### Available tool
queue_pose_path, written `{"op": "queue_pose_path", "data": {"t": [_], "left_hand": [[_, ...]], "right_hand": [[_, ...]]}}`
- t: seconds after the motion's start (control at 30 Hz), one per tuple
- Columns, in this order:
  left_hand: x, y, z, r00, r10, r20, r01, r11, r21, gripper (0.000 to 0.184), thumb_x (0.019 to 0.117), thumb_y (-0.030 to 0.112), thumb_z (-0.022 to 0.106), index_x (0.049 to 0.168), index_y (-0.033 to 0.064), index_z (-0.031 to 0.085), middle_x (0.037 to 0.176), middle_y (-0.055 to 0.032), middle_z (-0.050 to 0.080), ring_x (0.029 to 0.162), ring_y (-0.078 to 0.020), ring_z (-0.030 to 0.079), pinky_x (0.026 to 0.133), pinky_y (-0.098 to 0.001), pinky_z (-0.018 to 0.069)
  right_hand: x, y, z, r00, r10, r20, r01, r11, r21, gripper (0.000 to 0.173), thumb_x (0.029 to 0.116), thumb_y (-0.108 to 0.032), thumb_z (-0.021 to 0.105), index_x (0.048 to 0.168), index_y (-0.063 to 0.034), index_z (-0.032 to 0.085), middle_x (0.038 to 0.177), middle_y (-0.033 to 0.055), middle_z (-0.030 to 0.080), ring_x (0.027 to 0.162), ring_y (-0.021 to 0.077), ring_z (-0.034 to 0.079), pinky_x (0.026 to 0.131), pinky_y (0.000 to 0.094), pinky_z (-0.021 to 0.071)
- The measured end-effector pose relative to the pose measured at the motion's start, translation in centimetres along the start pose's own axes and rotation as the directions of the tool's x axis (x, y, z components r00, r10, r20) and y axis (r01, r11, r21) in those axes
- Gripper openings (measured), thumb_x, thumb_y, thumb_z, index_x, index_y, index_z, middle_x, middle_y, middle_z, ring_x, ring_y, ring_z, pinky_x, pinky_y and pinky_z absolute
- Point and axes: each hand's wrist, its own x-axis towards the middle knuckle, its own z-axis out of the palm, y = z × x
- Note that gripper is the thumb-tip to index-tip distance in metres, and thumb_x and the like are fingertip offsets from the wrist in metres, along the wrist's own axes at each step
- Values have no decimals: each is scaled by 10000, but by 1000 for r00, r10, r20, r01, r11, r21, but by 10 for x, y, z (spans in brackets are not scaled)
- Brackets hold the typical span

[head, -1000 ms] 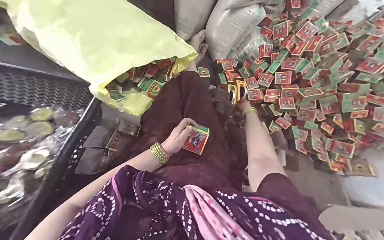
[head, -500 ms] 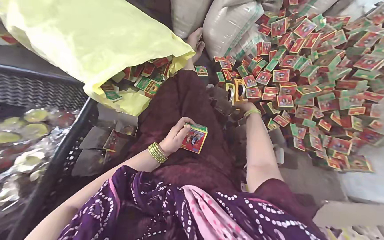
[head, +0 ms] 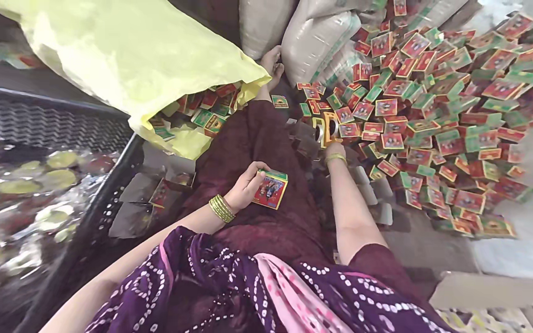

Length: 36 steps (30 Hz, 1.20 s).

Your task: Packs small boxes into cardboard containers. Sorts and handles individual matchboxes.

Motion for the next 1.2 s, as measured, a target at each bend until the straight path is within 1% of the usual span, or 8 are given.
{"op": "queue_pose_path", "data": {"t": [0.2, 0.3, 0.47, 0.6, 0.73, 0.83, 1.07, 1.2], "left_hand": [[-2, 3, 1, 1000, -15, -9, 14, 1000, -2, 365, 1099, 298, 347, 1283, 35, 522, 1123, -61, 660, 922, -98, 670, 796, -296, 586], [-1, 2, 2, 1000, -5, -28, 5, 1000, 16, 366, 1096, 290, 360, 1294, 29, 522, 1217, -86, 652, 1003, -114, 669, 845, -305, 584], [-1, 2, 4, 998, -23, -62, 27, 998, 49, 359, 1094, 264, 367, 1296, 30, 550, 1277, -94, 628, 1090, -109, 644, 934, -315, 556], [-2, 6, 5, 993, -46, -107, 54, 996, 71, 373, 1095, 284, 349, 1291, 49, 561, 1236, -80, 648, 1050, -98, 648, 912, -309, 553], [-5, 5, 5, 994, 0, -105, 9, 996, 85, 421, 1105, 336, 343, 1285, 28, 567, 1200, -87, 663, 1087, -112, 644, 965, -334, 545], [-7, 3, 6, 996, 3, -87, 2, 999, 49, 528, 1030, 486, 534, 1298, 31, 544, 1158, -85, 652, 994, -107, 665, 884, -326, 581], [-8, 10, 9, 994, -20, -112, 24, 999, 40, 612, 890, 243, 771, 1336, -2, 430, 1175, -118, 656, 1017, -160, 692, 906, -365, 603], [-12, 6, 9, 995, 101, -14, -98, 986, 133, 708, 893, 291, 765, 1382, -27, 364, 1242, -141, 616, 1109, -159, 653, 967, -354, 573]], "right_hand": [[-5, 3, -13, 999, -22, 26, 24, 997, -80, 359, 949, -230, 683, 1196, 30, 675, 1212, 276, 676, 1146, 454, 653, 942, 655, 518], [-10, 6, -25, 989, -147, -2, 146, 982, 117, 320, 914, -262, 730, 1133, -29, 734, 1143, 262, 701, 1102, 453, 662, 941, 686, 503], [-106, -16, -52, 871, -490, -28, 339, 560, 756, 181, 941, -252, 747, 1049, -107, 743, 1205, 52, 696, 1008, 164, 660, 851, 386, 558], [-181, -29, -41, 739, -673, 41, 204, 281, 938, 108, 953, -100, 675, 904, -34, 746, 1412, 89, 620, 1232, 202, 621, 1033, 384, 536], [-210, -38, -17, 745, -644, 171, 68, 328, 942, 125, 947, -104, 684, 941, -2, 756, 1381, 112, 646, 1229, 180, 620, 1025, 347, 515], [-212, -43, -2, 794, -573, 204, 8, 346, 938, 194, 949, -146, 721, 1062, 9, 742, 1081, 116, 735, 1023, 180, 681, 912, 346, 561], [-210, -48, 5, 870, -447, 207, -2, 418, 909, 208, 874, -158, 811, 1036, -40, 755, 1079, 104, 729, 1007, 190, 683, 881, 364, 575], [-196, -48, 3, 906, -398, 147, 70, 482, 874, 716, 745, -89, 883, 1374, -81, 539, 1245, 179, 576, 1044, 252, 635, 850, 396, 585]]}}
